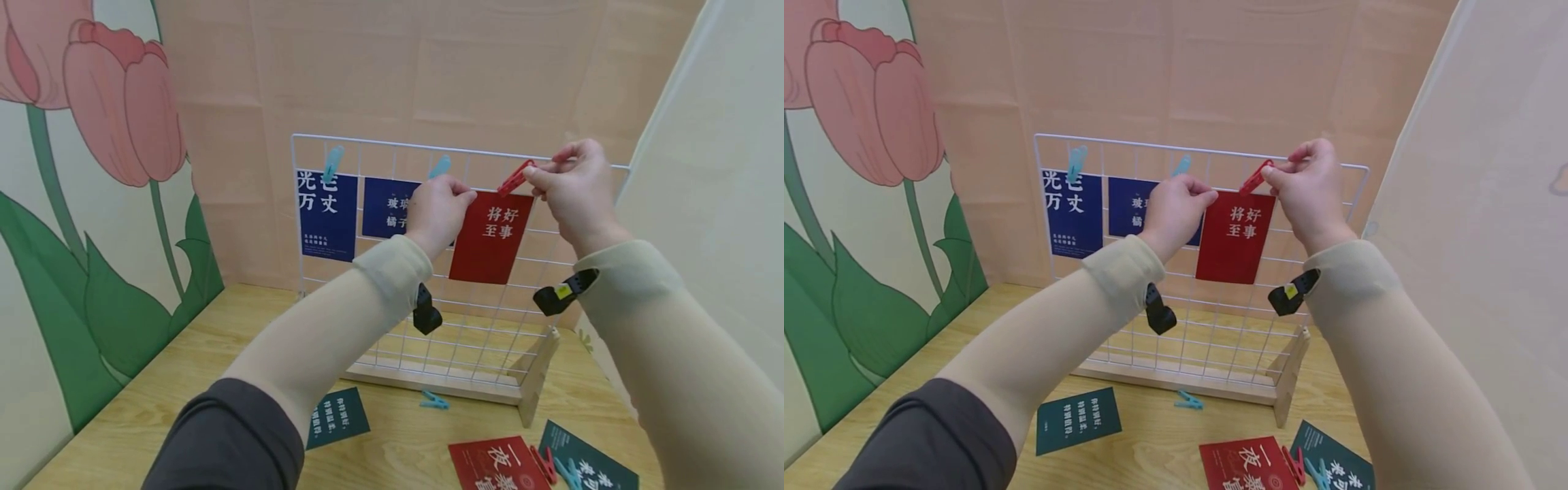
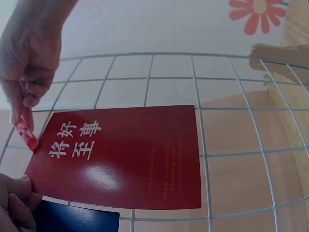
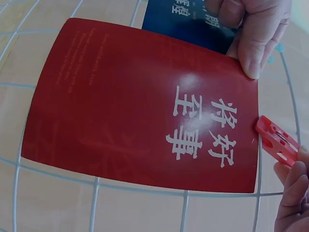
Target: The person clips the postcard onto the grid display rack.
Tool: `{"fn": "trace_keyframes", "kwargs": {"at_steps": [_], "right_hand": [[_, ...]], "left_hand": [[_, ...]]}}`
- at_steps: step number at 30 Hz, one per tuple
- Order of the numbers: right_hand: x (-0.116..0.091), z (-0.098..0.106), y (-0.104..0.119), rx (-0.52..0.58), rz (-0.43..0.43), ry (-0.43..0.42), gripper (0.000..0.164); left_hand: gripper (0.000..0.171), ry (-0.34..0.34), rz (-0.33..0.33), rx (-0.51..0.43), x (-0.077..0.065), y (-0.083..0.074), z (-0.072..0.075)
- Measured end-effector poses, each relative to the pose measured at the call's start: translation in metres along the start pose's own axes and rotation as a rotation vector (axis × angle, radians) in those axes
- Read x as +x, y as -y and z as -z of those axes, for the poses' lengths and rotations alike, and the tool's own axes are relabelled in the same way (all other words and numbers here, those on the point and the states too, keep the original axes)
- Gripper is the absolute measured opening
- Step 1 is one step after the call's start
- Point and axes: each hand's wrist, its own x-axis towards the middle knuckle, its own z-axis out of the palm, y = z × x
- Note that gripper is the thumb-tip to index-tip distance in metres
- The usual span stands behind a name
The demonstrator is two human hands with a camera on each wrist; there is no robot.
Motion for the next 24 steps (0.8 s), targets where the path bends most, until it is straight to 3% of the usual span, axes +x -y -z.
{"fn": "trace_keyframes", "kwargs": {"at_steps": [10,20,24], "right_hand": [[-0.0003,0.0015,0.0051,-0.176,-0.011,0.045,0.031],[-0.0043,0.003,0.0065,-0.296,-0.023,0.072,0.031],[-0.0063,0.0033,0.0071,-0.317,-0.032,0.079,0.033]], "left_hand": [[0.014,-0.004,0.01,-0.021,-0.0034,-0.0015,-0.0003],[0.015,-0.021,-0.036,0.024,-0.003,0.0001,0.0019],[0.016,-0.011,-0.035,-0.001,-0.0041,0.0011,0.0024]]}}
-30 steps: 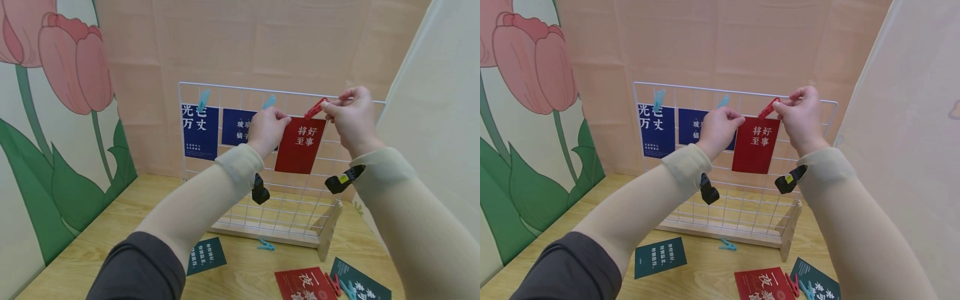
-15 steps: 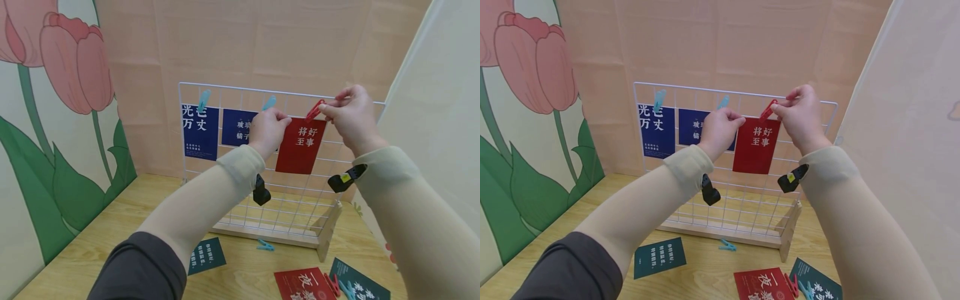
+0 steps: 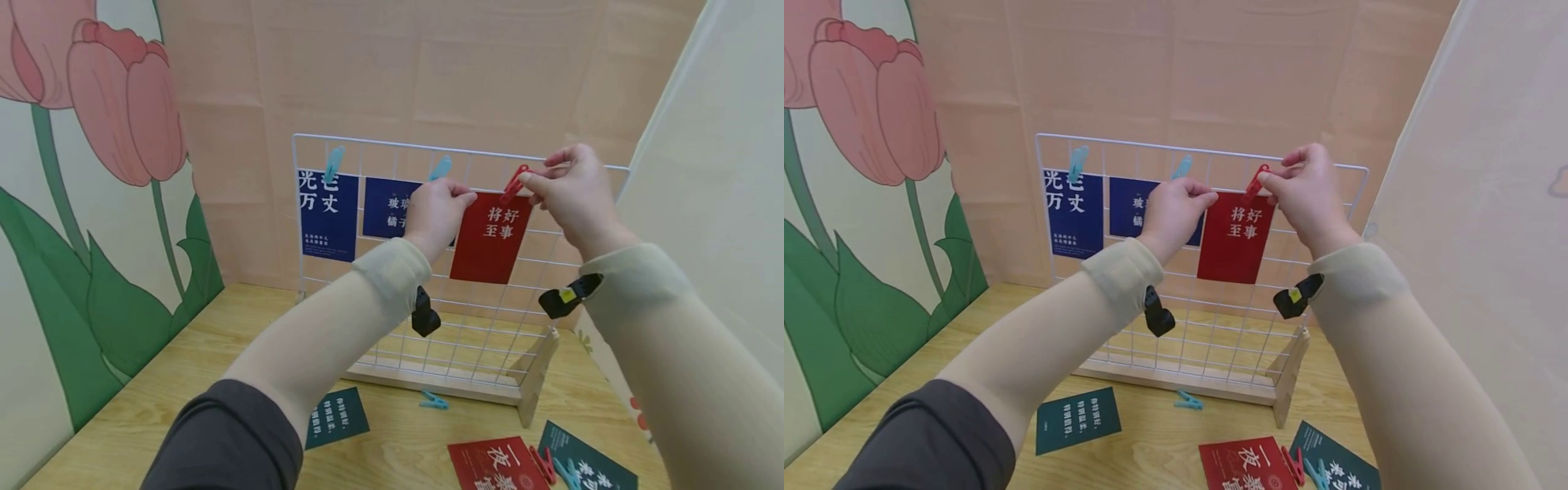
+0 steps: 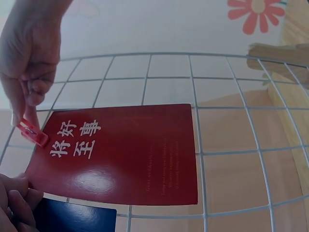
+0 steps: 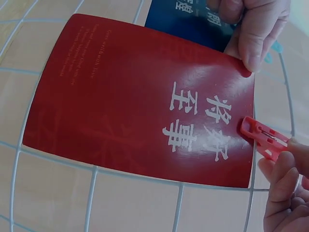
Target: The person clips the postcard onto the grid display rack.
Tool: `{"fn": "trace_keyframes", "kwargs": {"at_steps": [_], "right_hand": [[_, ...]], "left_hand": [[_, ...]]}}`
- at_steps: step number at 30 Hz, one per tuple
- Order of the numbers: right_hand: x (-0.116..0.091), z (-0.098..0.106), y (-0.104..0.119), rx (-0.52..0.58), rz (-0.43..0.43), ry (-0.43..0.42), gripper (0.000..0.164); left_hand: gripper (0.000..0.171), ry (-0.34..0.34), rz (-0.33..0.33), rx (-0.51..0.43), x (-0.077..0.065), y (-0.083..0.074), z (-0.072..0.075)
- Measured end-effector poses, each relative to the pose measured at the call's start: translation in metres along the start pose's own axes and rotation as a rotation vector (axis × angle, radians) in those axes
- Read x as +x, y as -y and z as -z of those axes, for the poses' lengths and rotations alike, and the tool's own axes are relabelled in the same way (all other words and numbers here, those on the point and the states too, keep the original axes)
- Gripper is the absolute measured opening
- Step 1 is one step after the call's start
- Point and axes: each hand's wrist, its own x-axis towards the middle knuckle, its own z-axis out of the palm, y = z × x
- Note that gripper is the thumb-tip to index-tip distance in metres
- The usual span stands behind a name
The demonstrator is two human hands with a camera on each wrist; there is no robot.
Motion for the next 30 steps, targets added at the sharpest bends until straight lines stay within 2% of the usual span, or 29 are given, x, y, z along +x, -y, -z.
{"fn": "trace_keyframes", "kwargs": {"at_steps": [4,13,30], "right_hand": [[-0.001,-0.001,0.0,-0.016,-0.008,0.005,0.036],[-0.002,-0.003,0.0,-0.026,-0.007,0.012,0.037],[-0.005,-0.005,0.003,-0.072,-0.025,0.002,0.047]], "left_hand": [[0.019,0.005,-0.004,-0.019,-0.001,0.001,0.001],[0.022,0.01,-0.023,0.006,-0.003,0.003,0.004],[0.021,0.039,0.013,-0.081,-0.011,0.004,0.007]]}}
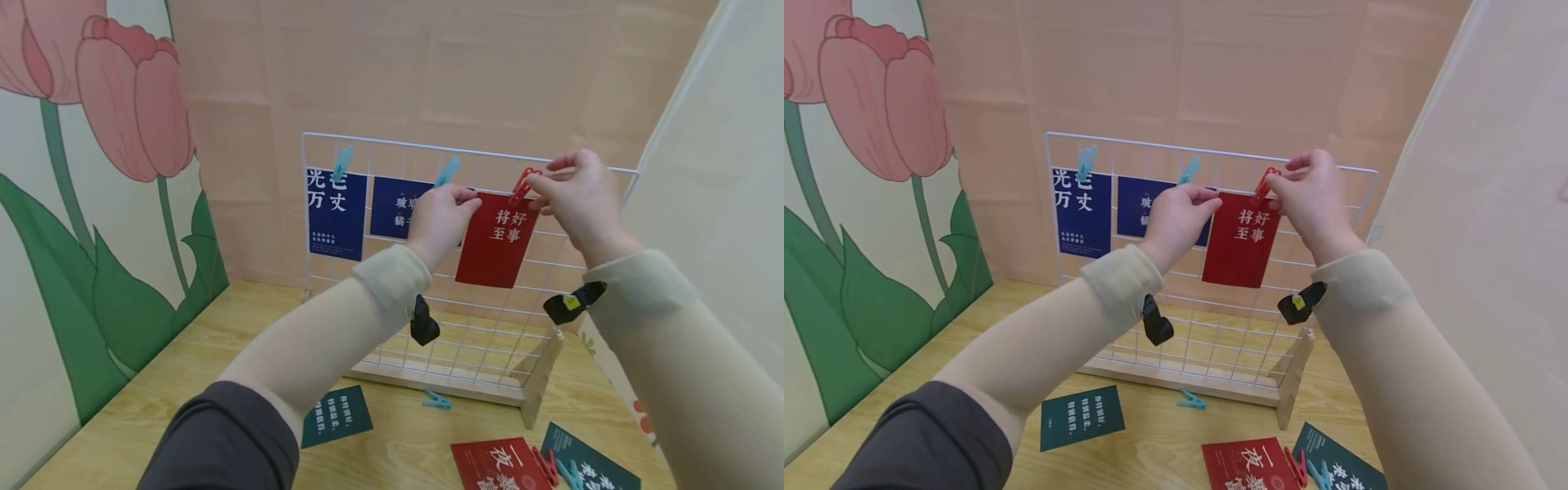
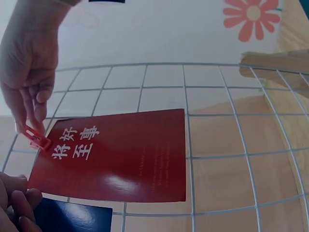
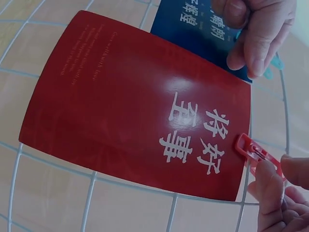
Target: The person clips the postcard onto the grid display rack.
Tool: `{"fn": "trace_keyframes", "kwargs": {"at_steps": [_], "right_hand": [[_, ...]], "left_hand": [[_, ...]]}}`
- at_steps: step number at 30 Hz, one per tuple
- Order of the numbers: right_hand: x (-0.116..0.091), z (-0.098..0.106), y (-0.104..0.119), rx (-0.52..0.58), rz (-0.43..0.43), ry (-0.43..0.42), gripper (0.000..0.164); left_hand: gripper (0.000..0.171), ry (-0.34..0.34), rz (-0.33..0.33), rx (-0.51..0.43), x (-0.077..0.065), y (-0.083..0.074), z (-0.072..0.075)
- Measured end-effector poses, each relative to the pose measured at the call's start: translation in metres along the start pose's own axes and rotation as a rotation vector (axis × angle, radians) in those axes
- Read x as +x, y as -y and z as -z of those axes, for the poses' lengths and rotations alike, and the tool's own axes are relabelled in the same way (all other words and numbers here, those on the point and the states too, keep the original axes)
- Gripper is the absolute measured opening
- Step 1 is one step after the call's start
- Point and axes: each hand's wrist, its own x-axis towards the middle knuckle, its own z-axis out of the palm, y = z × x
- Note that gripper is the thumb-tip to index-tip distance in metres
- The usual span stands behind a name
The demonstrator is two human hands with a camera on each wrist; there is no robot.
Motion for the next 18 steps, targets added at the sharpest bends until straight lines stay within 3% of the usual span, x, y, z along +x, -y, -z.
{"fn": "trace_keyframes", "kwargs": {"at_steps": [6,18], "right_hand": [[-0.007,0.003,-0.002,-0.038,0.016,-0.027,0.053],[-0.051,0.02,-0.038,-0.034,0.143,-0.164,0.022]], "left_hand": [[0.019,0.003,-0.02,-0.073,-0.005,0.007,0.001],[0.018,0.026,-0.043,-0.158,-0.041,0.043,0.014]]}}
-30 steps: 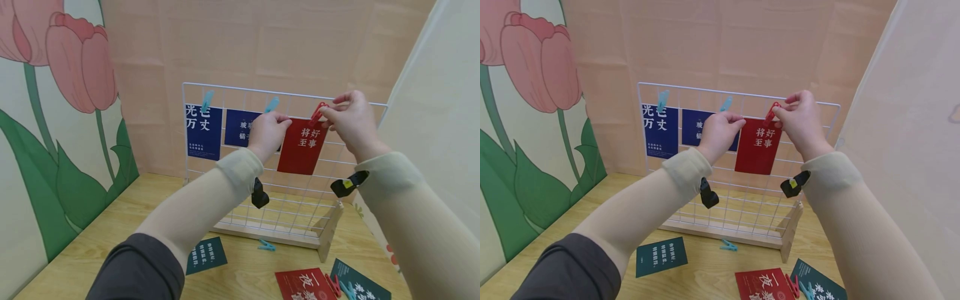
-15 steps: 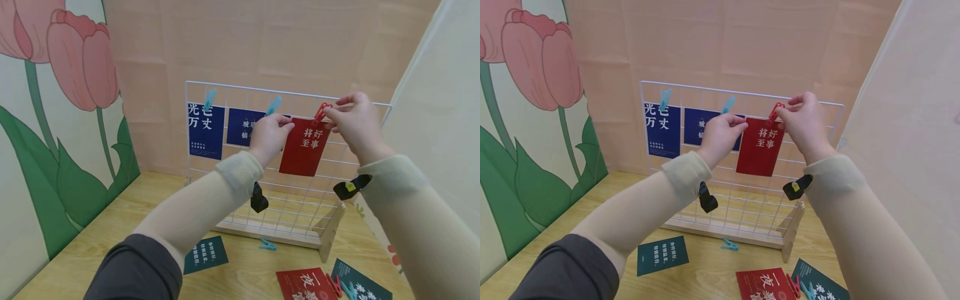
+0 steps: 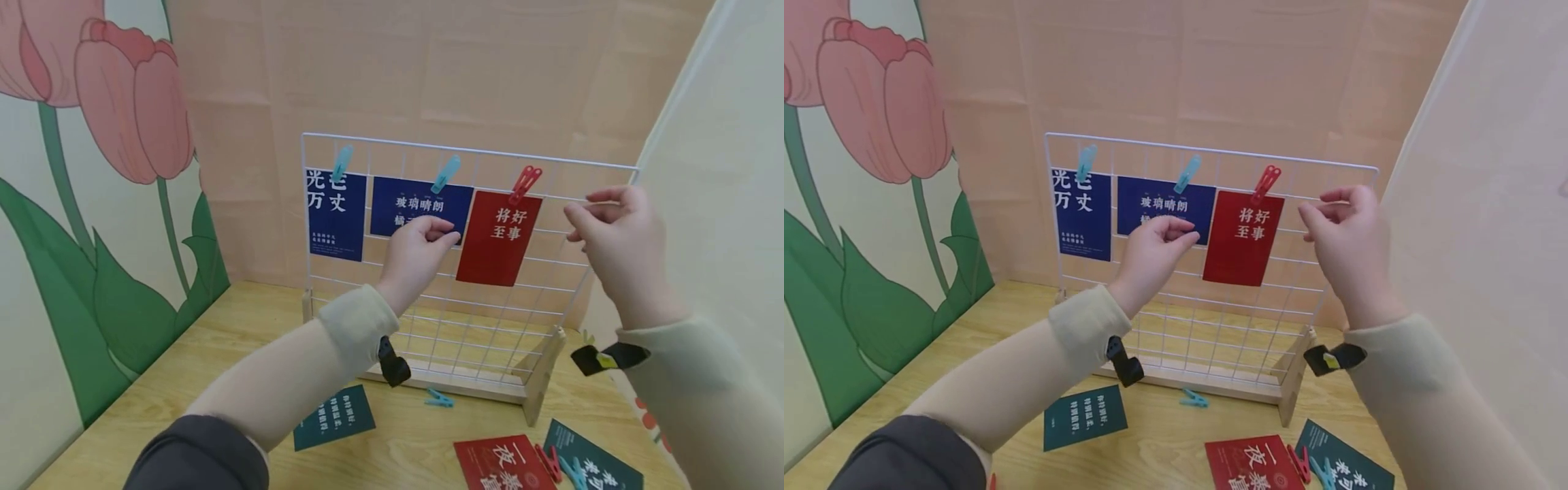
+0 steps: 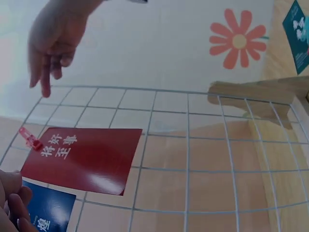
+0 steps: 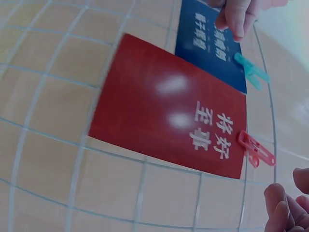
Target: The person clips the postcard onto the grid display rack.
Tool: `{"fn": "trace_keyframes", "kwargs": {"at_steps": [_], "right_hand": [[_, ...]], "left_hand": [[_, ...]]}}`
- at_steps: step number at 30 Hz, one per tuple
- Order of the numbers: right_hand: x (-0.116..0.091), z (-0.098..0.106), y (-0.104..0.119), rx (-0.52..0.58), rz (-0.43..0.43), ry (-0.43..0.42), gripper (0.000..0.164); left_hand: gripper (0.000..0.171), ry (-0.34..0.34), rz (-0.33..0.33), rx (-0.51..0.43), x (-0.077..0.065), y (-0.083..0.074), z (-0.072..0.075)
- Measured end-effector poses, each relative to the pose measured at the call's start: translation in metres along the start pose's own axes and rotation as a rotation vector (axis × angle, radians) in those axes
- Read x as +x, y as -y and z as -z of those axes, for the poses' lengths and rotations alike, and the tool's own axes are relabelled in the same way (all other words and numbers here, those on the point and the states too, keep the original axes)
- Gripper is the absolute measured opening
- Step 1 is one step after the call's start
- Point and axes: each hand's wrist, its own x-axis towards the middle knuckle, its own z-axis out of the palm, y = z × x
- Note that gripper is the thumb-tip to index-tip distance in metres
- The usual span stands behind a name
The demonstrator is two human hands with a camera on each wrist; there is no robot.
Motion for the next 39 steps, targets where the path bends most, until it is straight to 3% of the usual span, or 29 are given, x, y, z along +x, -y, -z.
{"fn": "trace_keyframes", "kwargs": {"at_steps": [6,13,25,32,39], "right_hand": [[-0.047,-0.01,-0.035,-0.095,0.043,0.035,0.03],[-0.091,-0.032,-0.067,-0.141,0.079,0.145,0.036],[-0.139,-0.062,-0.112,-0.09,-0.17,0.291,0.037],[-0.166,-0.071,-0.141,-0.1,-0.39,0.385,0.044],[-0.18,-0.072,-0.175,-0.221,-0.524,0.462,0.05]], "left_hand": [[0.017,0.022,0.048,0.015,-0.024,0.027,0.008],[0.021,0.061,0.138,0.004,-0.056,0.065,0.014],[0.021,0.069,0.304,0.061,-0.113,0.119,0.019],[0.02,0.059,0.406,0.054,-0.142,0.153,0.017],[0.021,0.093,0.522,0.077,-0.167,0.179,0.007]]}}
